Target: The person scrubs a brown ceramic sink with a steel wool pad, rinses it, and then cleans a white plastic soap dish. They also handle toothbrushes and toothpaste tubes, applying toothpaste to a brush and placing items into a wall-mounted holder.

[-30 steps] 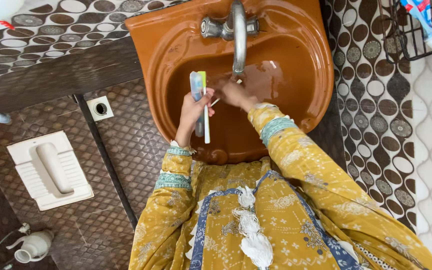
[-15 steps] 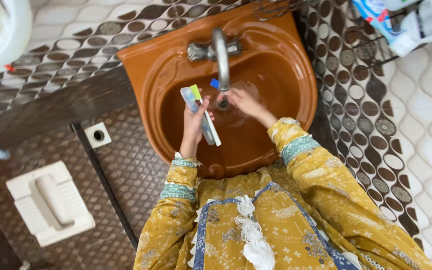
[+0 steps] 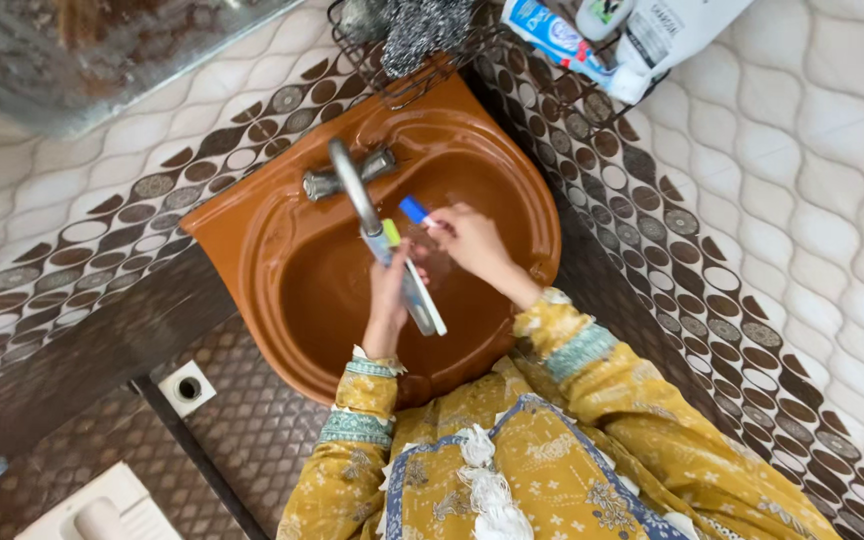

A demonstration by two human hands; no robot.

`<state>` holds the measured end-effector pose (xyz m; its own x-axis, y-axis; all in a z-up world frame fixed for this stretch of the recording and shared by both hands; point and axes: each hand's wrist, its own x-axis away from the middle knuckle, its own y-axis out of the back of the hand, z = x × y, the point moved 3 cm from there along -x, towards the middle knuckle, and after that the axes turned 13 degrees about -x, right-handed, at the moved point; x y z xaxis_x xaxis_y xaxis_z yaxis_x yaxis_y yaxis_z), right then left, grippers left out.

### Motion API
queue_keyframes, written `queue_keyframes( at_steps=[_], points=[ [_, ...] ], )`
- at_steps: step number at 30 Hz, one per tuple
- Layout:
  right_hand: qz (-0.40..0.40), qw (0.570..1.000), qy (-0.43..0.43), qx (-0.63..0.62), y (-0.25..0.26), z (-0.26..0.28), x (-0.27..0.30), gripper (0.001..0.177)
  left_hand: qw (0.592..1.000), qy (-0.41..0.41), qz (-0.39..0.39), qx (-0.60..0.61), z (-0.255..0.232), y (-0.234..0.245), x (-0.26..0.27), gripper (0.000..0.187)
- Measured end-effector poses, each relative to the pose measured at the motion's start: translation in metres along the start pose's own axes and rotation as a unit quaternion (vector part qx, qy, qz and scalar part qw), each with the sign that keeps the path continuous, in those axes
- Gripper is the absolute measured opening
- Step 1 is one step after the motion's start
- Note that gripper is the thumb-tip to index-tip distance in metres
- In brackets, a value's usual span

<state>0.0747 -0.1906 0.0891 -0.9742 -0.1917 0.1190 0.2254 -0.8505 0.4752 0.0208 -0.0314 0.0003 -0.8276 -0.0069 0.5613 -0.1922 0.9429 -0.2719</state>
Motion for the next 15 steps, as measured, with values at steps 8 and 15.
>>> queue_keyframes(
  at_steps=[8,15],
  points=[
    [-0.153,0.958,0.145,-0.195,0.199,0.117,0.010,0.011,0.987,-0.044,0.147,-0.051,-0.079,-0.109,0.025,0.033],
    [-0.328,0.862,0.274,-0.273,0.226,0.085,-0.023,0.023,0.959,-0.184,0.203,-0.068,-0.158,-0.172,0.009,0.033]
  ],
)
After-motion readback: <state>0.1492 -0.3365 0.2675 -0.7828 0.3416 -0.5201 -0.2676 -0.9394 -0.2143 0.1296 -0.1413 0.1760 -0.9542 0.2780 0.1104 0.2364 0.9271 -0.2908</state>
